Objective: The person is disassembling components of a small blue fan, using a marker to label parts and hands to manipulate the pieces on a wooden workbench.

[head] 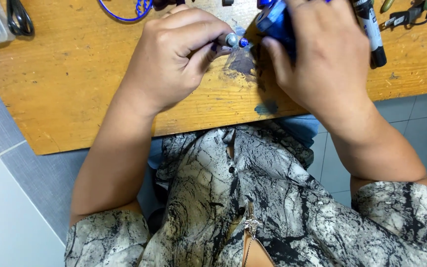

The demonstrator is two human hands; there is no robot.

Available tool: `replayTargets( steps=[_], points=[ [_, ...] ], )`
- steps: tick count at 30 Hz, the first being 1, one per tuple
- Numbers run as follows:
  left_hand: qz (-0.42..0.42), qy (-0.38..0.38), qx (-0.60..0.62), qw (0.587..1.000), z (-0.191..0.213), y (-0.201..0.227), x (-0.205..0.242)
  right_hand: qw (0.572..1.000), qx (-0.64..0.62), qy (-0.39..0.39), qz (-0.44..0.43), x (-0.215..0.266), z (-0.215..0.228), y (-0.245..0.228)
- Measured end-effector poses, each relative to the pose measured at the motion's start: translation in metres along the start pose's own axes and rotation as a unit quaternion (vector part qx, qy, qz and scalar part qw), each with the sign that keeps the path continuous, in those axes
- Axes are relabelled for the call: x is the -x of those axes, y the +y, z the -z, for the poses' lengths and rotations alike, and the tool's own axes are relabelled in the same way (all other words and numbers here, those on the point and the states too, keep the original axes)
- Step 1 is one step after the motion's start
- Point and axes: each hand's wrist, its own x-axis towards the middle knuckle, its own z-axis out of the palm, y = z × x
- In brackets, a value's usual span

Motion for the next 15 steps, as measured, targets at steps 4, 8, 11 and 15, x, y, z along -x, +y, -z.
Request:
replayTargets(
  steps=[4, 8, 11, 15],
  points=[
    [0.001, 0.001, -0.013, 1.000, -0.001, -0.003, 0.000, 0.975, -0.197, 0.060, 0.082, 0.007, 0.022, 0.037],
    [0.013, 0.007, -0.026, 1.000, -0.003, -0.004, 0.000, 0.967, -0.199, 0.087, 0.131, 0.002, 0.053, 0.051],
    [0.022, 0.009, -0.013, 1.000, -0.005, -0.006, 0.001, 0.954, -0.166, 0.157, 0.197, -0.015, 0.061, 0.044],
    [0.031, 0.016, 0.018, 0.999, -0.006, -0.007, 0.001, 0.948, -0.156, 0.122, 0.248, -0.032, 0.062, 0.030]
  ],
)
